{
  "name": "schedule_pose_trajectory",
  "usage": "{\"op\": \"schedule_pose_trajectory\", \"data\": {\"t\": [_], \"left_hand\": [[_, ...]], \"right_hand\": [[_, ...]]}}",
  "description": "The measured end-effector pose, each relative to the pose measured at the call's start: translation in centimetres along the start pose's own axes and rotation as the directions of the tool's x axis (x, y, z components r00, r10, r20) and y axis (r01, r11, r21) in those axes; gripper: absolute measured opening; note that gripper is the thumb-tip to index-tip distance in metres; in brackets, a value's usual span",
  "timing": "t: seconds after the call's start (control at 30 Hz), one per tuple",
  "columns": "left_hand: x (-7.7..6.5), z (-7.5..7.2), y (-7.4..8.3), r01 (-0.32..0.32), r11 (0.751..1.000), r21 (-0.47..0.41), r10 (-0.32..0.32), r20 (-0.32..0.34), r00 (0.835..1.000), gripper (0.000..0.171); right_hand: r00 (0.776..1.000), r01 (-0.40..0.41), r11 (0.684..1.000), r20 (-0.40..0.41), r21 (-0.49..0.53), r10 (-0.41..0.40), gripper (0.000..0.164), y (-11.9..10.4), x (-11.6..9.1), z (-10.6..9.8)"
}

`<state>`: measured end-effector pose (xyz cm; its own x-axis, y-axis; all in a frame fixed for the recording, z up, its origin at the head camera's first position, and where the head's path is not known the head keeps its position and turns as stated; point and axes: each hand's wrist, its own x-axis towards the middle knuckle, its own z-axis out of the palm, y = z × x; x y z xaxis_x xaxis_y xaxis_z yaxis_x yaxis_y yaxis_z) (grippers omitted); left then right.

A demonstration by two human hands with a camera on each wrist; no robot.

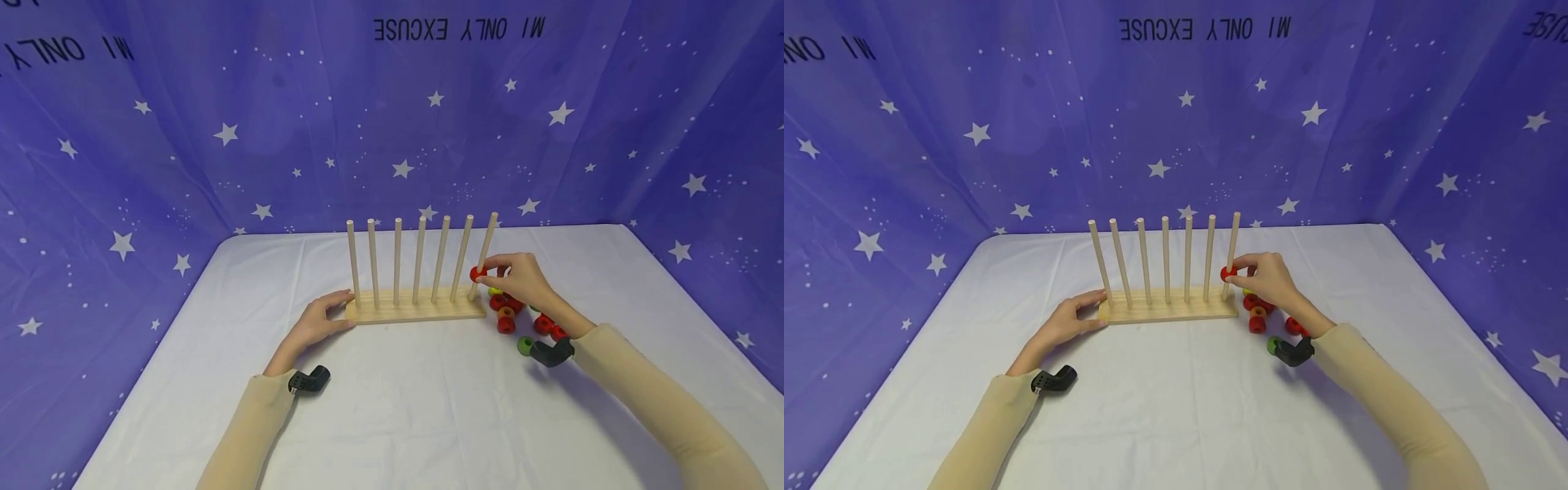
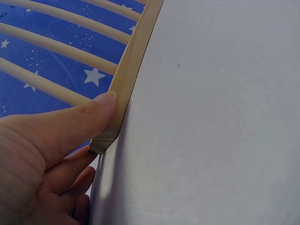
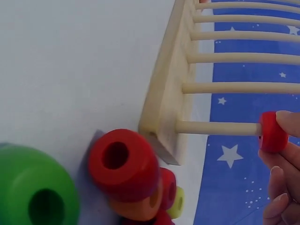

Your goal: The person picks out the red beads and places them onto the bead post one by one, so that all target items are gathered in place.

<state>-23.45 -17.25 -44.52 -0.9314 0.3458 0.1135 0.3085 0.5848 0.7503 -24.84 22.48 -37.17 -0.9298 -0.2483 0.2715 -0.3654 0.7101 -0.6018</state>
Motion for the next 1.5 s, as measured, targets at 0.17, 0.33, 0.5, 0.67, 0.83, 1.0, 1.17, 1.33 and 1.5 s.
{"op": "schedule_pose_trajectory", "data": {"t": [0.17,0.33,0.5,0.67,0.83,1.0,1.17,1.33,1.5], "left_hand": [[0.0,-0.1,0.4,0.0,1.0,-0.009,0.0,0.002,1.0,0.056],[0.0,-0.1,0.3,0.005,1.0,-0.008,-0.005,0.005,1.0,0.056],[-0.1,0.0,0.3,0.002,1.0,-0.007,-0.002,0.005,1.0,0.056],[-0.1,0.0,0.3,0.004,1.0,-0.008,-0.004,-0.002,1.0,0.056],[-0.1,0.1,0.2,0.003,1.0,-0.007,-0.003,0.001,1.0,0.056],[-0.1,0.2,0.2,0.008,1.0,-0.009,-0.008,0.001,1.0,0.056],[-0.1,0.1,0.2,0.01,1.0,-0.002,-0.01,0.004,1.0,0.056],[-0.1,0.1,0.2,0.014,1.0,0.002,-0.014,0.005,1.0,0.056],[-0.1,0.1,0.2,0.016,1.0,0.002,-0.016,0.007,1.0,0.057]], "right_hand": [[1.0,0.0,1.0,0.024,-0.014,0.001,0.019,0.7,0.1,0.7],[0.999,0.011,0.998,0.045,-0.056,-0.009,0.018,1.5,0.0,1.4],[0.997,-0.006,0.997,0.083,-0.071,0.011,0.021,1.7,-0.1,2.0],[0.993,-0.009,0.997,0.115,-0.078,0.018,0.023,1.8,-0.1,2.2],[0.991,-0.009,0.995,0.128,-0.1,0.022,0.022,1.9,-0.2,2.2],[0.986,-0.025,0.993,0.163,-0.116,0.044,0.021,2.2,-0.1,2.5],[0.981,-0.039,0.992,0.185,-0.119,0.061,0.021,2.3,0.0,2.8],[0.981,-0.041,0.993,0.182,-0.114,0.061,0.022,2.4,-0.1,2.9],[0.978,-0.037,0.996,0.203,-0.086,0.053,0.026,2.6,-0.1,2.7]]}}
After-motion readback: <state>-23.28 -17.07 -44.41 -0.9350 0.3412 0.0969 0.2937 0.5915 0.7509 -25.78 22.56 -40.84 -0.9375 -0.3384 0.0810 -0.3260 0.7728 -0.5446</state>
